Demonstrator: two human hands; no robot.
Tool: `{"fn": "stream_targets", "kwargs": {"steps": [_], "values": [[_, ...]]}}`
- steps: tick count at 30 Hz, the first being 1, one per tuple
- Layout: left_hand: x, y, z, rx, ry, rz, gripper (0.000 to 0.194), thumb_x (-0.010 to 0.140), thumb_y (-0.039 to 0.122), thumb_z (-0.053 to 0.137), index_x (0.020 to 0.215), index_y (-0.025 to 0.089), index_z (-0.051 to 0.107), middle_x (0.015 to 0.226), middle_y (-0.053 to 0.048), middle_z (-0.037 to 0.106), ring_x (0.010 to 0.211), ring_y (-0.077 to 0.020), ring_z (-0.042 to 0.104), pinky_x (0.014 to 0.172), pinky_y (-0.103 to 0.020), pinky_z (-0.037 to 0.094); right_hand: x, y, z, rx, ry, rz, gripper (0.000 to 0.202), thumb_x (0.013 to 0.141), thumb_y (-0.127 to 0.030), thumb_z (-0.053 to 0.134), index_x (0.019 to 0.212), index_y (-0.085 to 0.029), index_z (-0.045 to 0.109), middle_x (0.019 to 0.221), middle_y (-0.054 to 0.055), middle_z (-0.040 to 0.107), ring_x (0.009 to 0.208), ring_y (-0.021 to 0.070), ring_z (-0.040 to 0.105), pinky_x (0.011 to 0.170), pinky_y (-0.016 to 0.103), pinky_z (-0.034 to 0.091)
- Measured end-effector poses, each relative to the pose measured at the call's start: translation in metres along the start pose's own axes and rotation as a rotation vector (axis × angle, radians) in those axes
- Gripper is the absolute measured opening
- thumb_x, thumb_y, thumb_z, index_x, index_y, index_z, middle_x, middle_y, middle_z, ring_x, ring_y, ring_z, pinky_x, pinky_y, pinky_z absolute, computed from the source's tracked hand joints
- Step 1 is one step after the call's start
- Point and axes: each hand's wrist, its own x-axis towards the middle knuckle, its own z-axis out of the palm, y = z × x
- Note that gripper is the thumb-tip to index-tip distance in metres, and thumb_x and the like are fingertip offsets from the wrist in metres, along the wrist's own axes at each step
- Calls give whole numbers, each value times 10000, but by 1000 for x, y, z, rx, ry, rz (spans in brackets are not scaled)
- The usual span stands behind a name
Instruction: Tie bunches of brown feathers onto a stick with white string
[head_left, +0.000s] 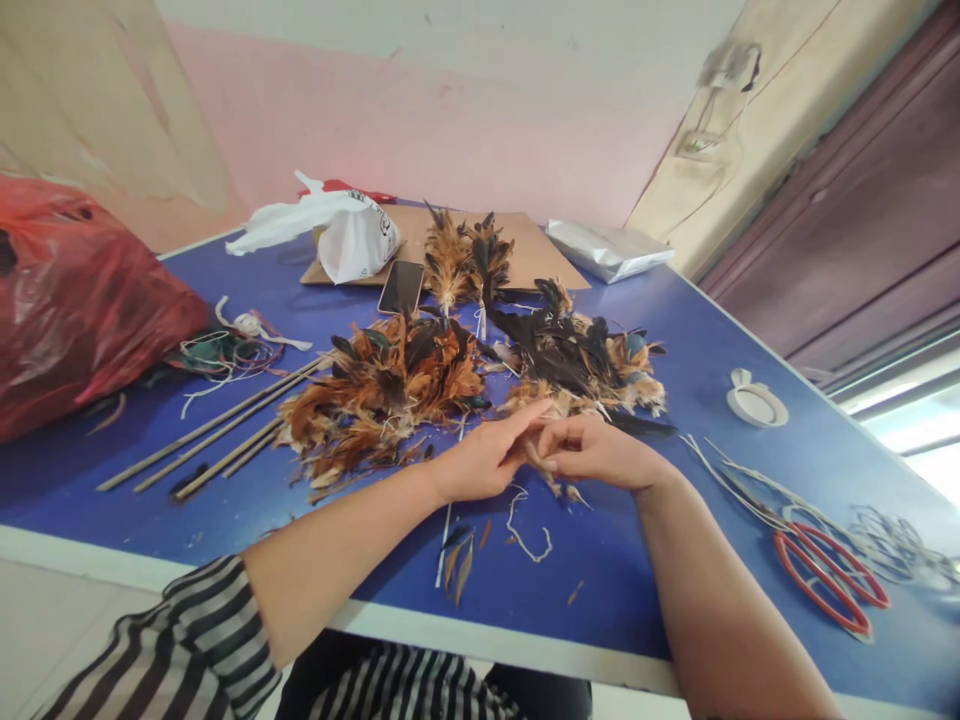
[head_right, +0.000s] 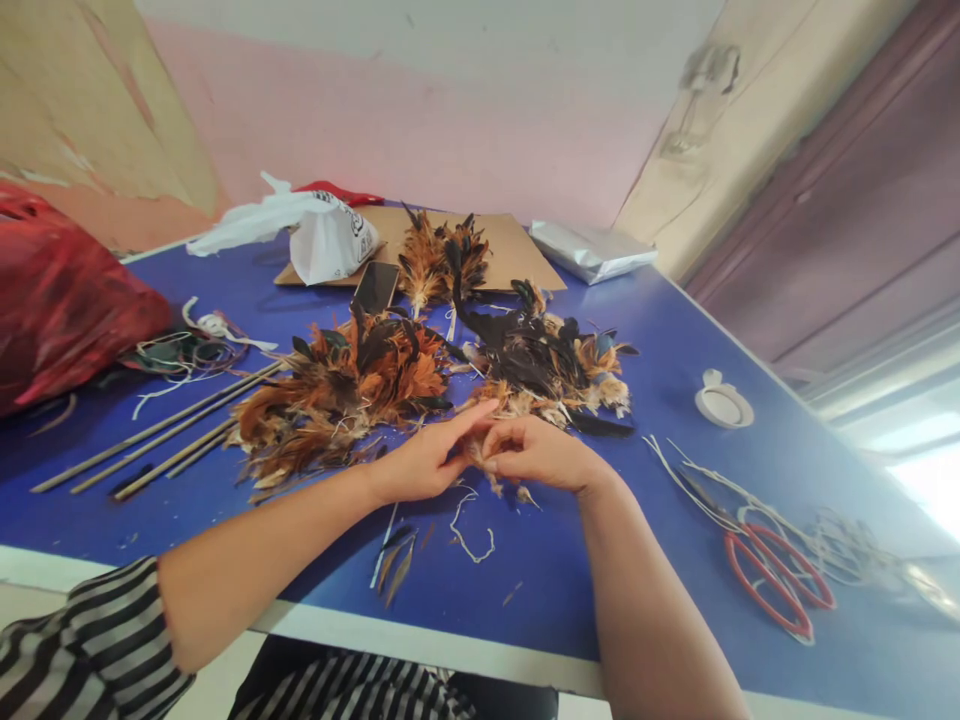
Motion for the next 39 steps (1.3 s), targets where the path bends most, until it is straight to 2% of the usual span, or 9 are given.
{"fn": "stream_targets", "kwargs": {"steps": [3,6,11,14,18,21,27,34,39], "values": [[-2,-17,2,105,-38,-83,602,723,36,420,1305,158,332,1059,-92,617,958,-187,574,852,-358,441,-4,1,-4,63,10,-29,172,664,-281,651,689,-126,582,572,-21,525,464,51,434,434,177,346],[-4,-25,1,174,14,-127,578,698,16,410,1258,159,408,1047,-87,626,941,-187,577,842,-370,447,-10,9,-16,238,158,-120,213,641,-311,675,652,-139,550,548,-21,512,400,38,382,375,173,285],[-4,-9,-10,127,320,-45,459,701,0,391,1085,170,576,1179,-84,551,1095,-173,495,954,-366,380,-7,15,-22,443,421,-100,255,586,-302,720,678,-175,518,495,-52,465,376,50,384,344,168,251],[-4,7,-16,-24,477,-73,335,745,61,410,966,175,633,1086,-75,592,1004,-167,538,877,-339,432,2,11,-13,468,486,-125,263,583,-296,724,694,-177,518,479,-60,460,392,58,406,361,174,284],[-2,17,-13,-486,393,-417,213,759,205,502,907,138,639,830,-70,656,623,-105,556,568,-238,453,11,6,2,471,511,-154,241,614,-288,711,711,-178,521,486,-56,491,398,59,427,378,177,304],[0,17,-10,-768,333,-576,233,724,279,576,875,115,644,807,-75,657,521,-68,492,468,-196,376,15,4,13,482,492,-159,231,615,-286,713,701,-174,530,505,-44,518,421,63,453,394,181,329],[-1,17,-11,-820,321,-603,285,660,379,650,758,112,658,560,-12,566,480,-58,453,459,-191,332,20,3,24,465,458,-175,229,608,-307,713,693,-167,552,549,-31,539,449,66,459,417,194,361],[-1,17,-8,-805,333,-670,274,632,368,677,711,113,615,521,5,553,433,-52,447,428,-185,305,23,5,27,332,455,-194,190,634,-305,699,666,-152,591,528,-34,536,446,57,444,431,193,349],[-2,13,-10,-890,354,-684,235,674,338,648,730,115,599,561,-11,591,452,-56,491,440,-172,337,22,7,22,426,476,-145,207,633,-307,703,697,-150,585,522,-31,546,445,57,464,417,173,346]]}}
